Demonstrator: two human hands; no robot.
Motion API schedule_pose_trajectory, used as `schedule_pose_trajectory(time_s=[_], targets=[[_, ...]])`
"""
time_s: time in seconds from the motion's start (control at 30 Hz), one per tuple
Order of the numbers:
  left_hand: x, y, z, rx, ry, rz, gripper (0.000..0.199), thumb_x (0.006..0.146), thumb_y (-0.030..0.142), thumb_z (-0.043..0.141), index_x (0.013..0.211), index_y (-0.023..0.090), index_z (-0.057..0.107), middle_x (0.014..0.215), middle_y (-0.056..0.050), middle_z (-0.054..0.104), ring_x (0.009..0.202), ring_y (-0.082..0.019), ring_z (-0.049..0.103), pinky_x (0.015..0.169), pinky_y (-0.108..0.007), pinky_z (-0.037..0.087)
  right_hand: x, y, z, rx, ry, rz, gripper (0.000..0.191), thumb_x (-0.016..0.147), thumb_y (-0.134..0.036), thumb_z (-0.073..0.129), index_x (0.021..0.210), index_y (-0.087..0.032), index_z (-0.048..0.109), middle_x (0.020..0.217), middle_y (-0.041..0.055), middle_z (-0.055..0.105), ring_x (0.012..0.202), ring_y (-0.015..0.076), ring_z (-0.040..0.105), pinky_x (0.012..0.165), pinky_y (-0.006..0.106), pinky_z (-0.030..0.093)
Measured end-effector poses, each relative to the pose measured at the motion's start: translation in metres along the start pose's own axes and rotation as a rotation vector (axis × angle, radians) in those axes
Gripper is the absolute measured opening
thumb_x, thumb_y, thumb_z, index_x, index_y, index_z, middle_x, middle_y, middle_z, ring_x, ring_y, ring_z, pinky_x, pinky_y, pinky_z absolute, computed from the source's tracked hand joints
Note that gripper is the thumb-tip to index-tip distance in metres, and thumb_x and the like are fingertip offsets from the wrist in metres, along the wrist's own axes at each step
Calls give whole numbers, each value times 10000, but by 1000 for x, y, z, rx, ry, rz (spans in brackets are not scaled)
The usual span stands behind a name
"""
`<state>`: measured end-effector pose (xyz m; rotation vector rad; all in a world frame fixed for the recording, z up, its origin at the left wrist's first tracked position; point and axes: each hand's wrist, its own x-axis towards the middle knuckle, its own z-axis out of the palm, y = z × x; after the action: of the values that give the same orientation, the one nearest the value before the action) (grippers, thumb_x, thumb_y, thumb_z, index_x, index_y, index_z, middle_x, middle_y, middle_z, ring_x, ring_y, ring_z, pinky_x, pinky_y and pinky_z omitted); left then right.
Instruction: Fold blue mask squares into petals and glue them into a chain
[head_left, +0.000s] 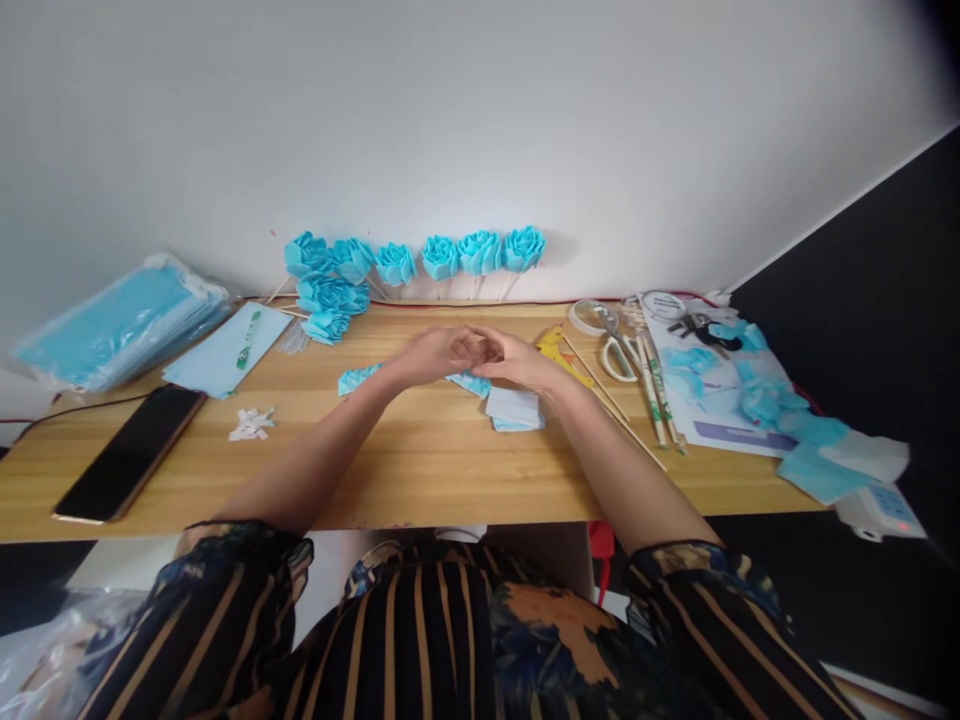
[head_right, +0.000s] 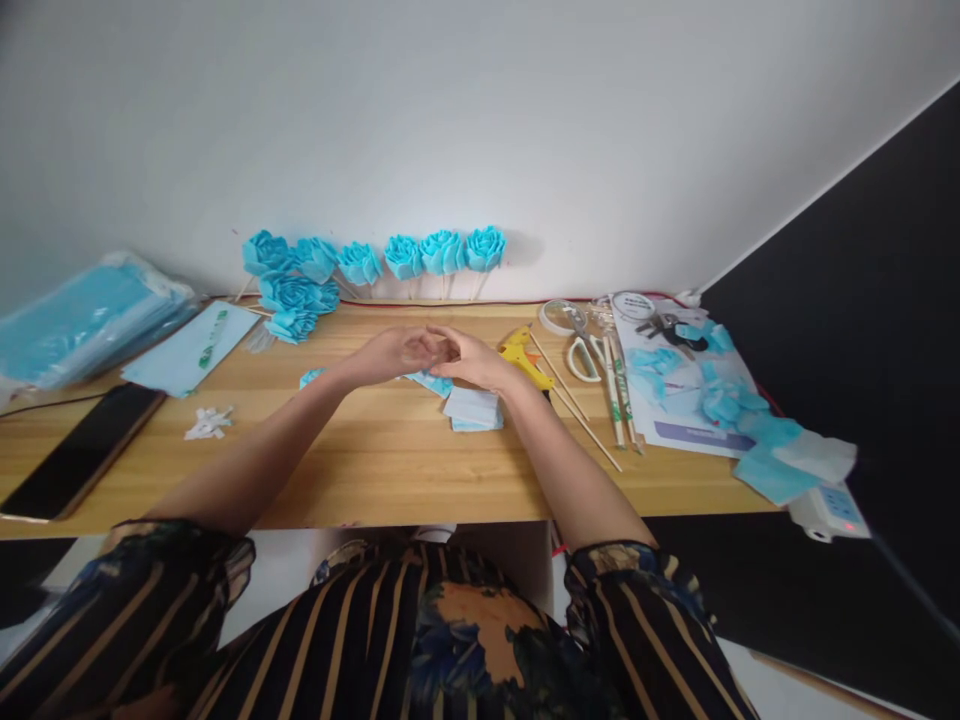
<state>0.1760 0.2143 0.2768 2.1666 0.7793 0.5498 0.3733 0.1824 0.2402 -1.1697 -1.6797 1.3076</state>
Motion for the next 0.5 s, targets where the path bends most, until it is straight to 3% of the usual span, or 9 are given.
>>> schedule_pose_trajectory(time_s=[0.1, 0.2, 0.27, 0.37, 0.5], targets=[[6, -1, 0, 12, -14, -29, 93, 791, 202, 617, 855, 186, 682, 846, -24, 725, 775, -160, 653, 711, -246, 476, -6, -6, -3, -27, 84, -46, 707, 779, -318, 694, 1432, -195, 453, 1113, 66, 697, 1011, 196, 658, 911, 344, 510], [6, -1, -12, 77, 100, -70, 189, 821, 187, 570, 962, 169, 695, 966, -60, 737, 877, -180, 664, 799, -267, 488, -13, -12, -8, -171, 271, -106, 524, 889, -348, 571, 1387, -194, 518, 1108, 71, 718, 1014, 200, 662, 932, 360, 494], [1, -4, -27, 170, 159, -114, 252, 853, 208, 543, 1046, 156, 697, 1049, -89, 737, 940, -207, 666, 840, -289, 484, -18, -14, -9, -313, 329, -103, 438, 922, -301, 517, 1338, -176, 573, 1046, 75, 746, 975, 205, 674, 915, 361, 494], [-16, -14, -54, 380, 128, -195, 316, 880, 266, 530, 1126, 159, 697, 1099, -103, 733, 976, -246, 661, 844, -311, 473, -22, -15, -7, -559, 283, -31, 352, 930, -232, 489, 1234, -176, 659, 1061, 88, 761, 975, 228, 685, 882, 359, 491], [-46, -38, -86, 600, 75, -284, 320, 885, 300, 499, 1092, 181, 713, 1044, -91, 740, 942, -245, 650, 813, -296, 453, -24, -15, -4, -797, 223, 34, 263, 931, -242, 520, 1091, -215, 727, 1161, 70, 742, 1040, 241, 675, 854, 335, 474]])
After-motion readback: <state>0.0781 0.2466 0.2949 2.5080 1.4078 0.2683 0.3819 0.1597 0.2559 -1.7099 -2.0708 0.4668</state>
